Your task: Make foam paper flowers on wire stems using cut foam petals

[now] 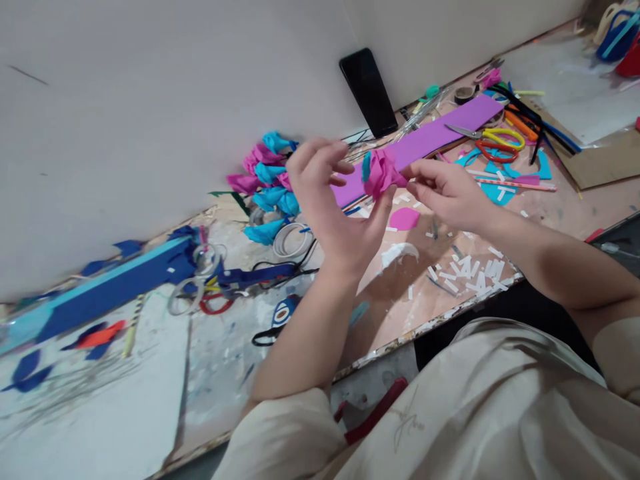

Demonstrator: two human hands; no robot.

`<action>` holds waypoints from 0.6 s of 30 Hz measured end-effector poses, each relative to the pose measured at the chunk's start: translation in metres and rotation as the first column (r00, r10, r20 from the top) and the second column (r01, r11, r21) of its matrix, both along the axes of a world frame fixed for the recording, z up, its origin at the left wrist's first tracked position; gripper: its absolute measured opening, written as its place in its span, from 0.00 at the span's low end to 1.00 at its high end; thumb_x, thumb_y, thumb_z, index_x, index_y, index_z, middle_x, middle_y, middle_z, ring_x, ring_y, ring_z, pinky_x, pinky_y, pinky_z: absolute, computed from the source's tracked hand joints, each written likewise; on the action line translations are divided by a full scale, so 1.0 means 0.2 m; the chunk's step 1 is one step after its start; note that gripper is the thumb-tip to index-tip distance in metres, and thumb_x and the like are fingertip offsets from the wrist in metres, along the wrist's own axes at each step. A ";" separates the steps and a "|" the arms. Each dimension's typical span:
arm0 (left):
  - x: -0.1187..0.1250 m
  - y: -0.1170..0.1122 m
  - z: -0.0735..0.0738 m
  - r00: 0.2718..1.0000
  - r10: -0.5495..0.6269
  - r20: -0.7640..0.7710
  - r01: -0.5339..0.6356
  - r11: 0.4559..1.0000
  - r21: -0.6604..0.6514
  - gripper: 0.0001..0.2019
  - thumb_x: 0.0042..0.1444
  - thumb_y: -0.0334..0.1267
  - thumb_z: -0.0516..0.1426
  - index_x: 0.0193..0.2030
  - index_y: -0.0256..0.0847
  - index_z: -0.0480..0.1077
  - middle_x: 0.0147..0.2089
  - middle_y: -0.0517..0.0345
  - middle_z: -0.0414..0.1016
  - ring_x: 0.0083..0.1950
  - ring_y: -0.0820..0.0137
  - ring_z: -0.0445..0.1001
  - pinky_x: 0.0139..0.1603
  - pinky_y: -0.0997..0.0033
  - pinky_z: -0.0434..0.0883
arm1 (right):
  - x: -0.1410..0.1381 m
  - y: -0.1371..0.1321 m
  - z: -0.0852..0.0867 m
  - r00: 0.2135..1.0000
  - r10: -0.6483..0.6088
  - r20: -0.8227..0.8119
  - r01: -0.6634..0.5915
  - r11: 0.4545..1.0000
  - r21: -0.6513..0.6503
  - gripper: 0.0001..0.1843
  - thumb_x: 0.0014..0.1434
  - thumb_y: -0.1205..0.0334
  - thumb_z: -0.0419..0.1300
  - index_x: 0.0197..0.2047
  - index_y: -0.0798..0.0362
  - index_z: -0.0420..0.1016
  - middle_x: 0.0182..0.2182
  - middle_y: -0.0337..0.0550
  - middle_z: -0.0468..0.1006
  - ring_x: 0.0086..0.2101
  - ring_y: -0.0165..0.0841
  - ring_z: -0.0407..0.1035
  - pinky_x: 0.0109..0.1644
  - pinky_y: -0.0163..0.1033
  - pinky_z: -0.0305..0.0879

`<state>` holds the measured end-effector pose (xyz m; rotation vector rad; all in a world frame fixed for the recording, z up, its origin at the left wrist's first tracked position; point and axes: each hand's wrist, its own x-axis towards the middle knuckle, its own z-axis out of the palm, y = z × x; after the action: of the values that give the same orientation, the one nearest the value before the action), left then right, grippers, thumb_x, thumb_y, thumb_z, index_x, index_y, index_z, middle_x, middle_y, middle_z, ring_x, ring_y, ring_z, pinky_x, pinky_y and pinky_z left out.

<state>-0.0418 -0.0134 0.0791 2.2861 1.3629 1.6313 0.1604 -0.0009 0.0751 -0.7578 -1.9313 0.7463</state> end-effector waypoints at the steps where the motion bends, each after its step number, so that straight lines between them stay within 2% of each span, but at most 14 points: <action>1: -0.01 0.00 0.00 1.000 0.011 -0.008 -0.011 1.000 0.014 0.29 0.59 0.61 0.62 0.60 0.51 0.61 0.66 0.49 0.64 0.70 0.51 0.65 0.61 0.46 0.73 | 0.00 0.00 -0.01 1.000 -0.013 0.012 0.013 1.000 0.011 0.10 0.71 0.60 0.53 0.43 0.52 0.74 0.31 0.38 0.72 0.31 0.29 0.63 0.34 0.34 0.59; 7: -0.05 0.01 -0.02 0.999 0.027 -0.046 -0.026 0.999 0.037 0.26 0.55 0.57 0.67 0.55 0.52 0.65 0.62 0.48 0.67 0.73 0.46 0.60 0.68 0.37 0.66 | 0.00 0.01 -0.03 0.998 -0.042 0.037 0.040 0.998 0.049 0.09 0.71 0.62 0.52 0.44 0.52 0.73 0.31 0.38 0.72 0.31 0.29 0.63 0.34 0.34 0.58; 10: -0.05 0.03 -0.07 0.999 0.040 -0.036 -0.037 0.998 0.057 0.25 0.52 0.54 0.69 0.52 0.51 0.67 0.59 0.47 0.68 0.70 0.46 0.63 0.67 0.36 0.67 | -0.01 0.00 -0.02 0.998 -0.061 0.025 0.060 0.997 0.040 0.09 0.70 0.61 0.53 0.44 0.52 0.74 0.30 0.37 0.72 0.30 0.29 0.63 0.34 0.34 0.58; 14: -0.04 0.05 -0.11 0.999 0.046 -0.008 -0.045 0.997 0.057 0.18 0.54 0.50 0.69 0.44 0.49 0.69 0.54 0.48 0.68 0.65 0.47 0.67 0.63 0.37 0.68 | 0.00 0.00 -0.02 0.995 -0.099 0.012 0.098 0.995 0.018 0.09 0.71 0.60 0.53 0.45 0.52 0.73 0.25 0.34 0.69 0.26 0.27 0.61 0.32 0.34 0.56; 18: -0.03 0.04 -0.11 0.993 0.115 0.002 -0.115 0.988 0.103 0.14 0.55 0.48 0.68 0.43 0.48 0.72 0.50 0.48 0.69 0.62 0.47 0.69 0.58 0.41 0.70 | 0.00 0.00 -0.02 0.997 -0.071 0.013 0.071 0.997 0.031 0.10 0.72 0.59 0.51 0.46 0.54 0.72 0.22 0.32 0.66 0.24 0.26 0.60 0.29 0.32 0.54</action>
<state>-0.0474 -0.0045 0.0568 2.3068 1.4710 1.7720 0.1608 -0.0002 0.0708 -0.8101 -1.9137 0.6688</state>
